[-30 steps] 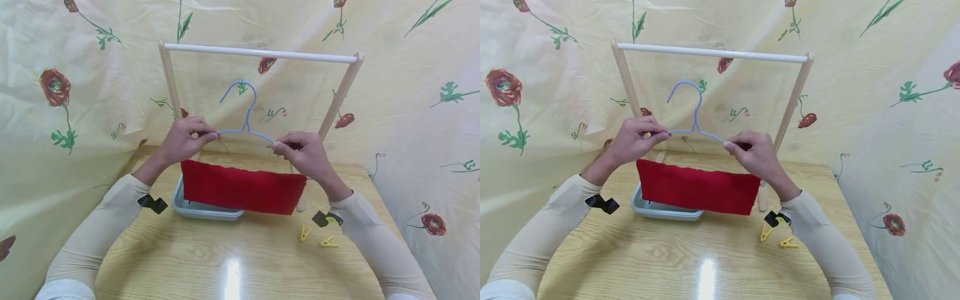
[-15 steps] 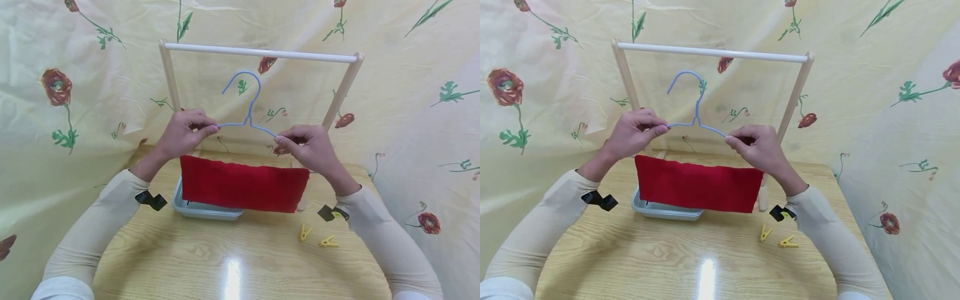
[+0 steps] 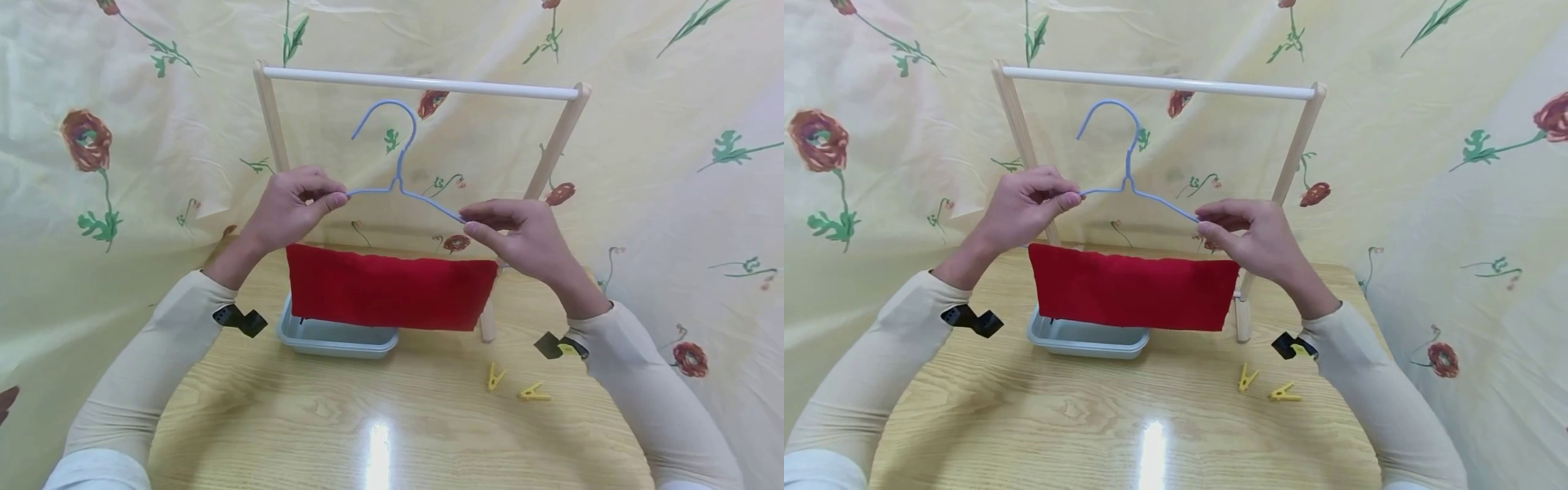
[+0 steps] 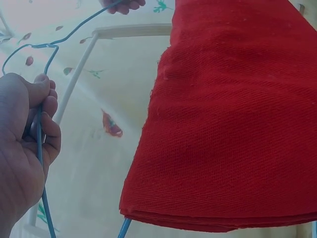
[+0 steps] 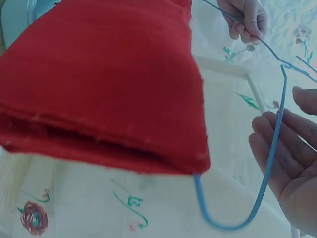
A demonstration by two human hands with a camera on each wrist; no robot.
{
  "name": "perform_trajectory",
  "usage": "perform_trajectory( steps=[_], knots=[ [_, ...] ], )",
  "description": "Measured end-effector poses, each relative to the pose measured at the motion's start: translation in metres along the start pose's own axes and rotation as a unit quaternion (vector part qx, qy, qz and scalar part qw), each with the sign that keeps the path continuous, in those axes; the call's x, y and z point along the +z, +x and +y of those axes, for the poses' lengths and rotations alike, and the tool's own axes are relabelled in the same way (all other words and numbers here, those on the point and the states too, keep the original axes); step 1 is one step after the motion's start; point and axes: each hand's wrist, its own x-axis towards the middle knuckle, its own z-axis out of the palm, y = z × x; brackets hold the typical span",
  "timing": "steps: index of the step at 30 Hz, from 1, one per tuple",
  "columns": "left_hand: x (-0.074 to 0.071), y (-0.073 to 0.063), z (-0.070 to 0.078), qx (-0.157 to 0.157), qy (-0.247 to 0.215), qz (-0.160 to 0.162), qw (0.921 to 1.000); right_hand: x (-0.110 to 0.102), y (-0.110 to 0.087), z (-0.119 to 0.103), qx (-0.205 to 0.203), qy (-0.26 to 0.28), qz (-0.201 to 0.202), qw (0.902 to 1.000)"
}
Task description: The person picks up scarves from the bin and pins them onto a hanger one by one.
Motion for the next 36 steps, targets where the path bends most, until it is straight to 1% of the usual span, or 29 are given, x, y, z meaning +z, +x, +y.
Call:
perform_trajectory(
  steps=[6, 9, 14, 17, 19, 21, 26, 29, 31, 33, 36],
  knots=[
    [-0.006, 0.002, 0.003, -0.011, 0.011, 0.001, 0.9999, -0.014, -0.013, 0.013, -0.010, -0.016, 0.024, 0.9995],
    [-0.009, 0.003, 0.005, -0.015, 0.015, 0.001, 0.9998, -0.020, -0.025, 0.023, -0.016, -0.009, 0.034, 0.9993],
    [-0.012, 0.003, 0.008, -0.025, 0.022, -0.003, 0.9994, -0.025, -0.050, 0.043, -0.014, 0.036, 0.038, 0.9985],
    [-0.013, 0.003, 0.009, -0.030, 0.026, -0.004, 0.9992, -0.026, -0.067, 0.057, -0.006, 0.091, 0.040, 0.9951],
    [-0.013, 0.003, 0.009, -0.031, 0.027, -0.005, 0.9991, -0.026, -0.080, 0.066, -0.002, 0.115, 0.033, 0.9928],
    [-0.013, 0.003, 0.009, -0.032, 0.028, -0.006, 0.9991, -0.026, -0.093, 0.075, 0.002, 0.125, 0.026, 0.9918],
    [-0.013, 0.003, 0.007, -0.030, 0.031, -0.007, 0.9990, -0.023, -0.123, 0.097, 0.010, 0.096, 0.006, 0.9954],
    [-0.012, 0.003, 0.006, -0.028, 0.033, -0.006, 0.9991, -0.019, -0.140, 0.110, 0.022, 0.075, -0.003, 0.9970],
    [-0.012, 0.003, 0.007, -0.028, 0.034, -0.006, 0.9990, -0.015, -0.150, 0.118, 0.037, 0.058, -0.010, 0.9976],
    [-0.012, 0.003, 0.007, -0.029, 0.035, -0.005, 0.9990, -0.012, -0.161, 0.125, 0.063, 0.046, -0.017, 0.9969],
    [-0.012, 0.003, 0.007, -0.032, 0.036, -0.006, 0.9988, -0.008, -0.175, 0.133, 0.088, 0.028, -0.027, 0.9953]
  ],
)
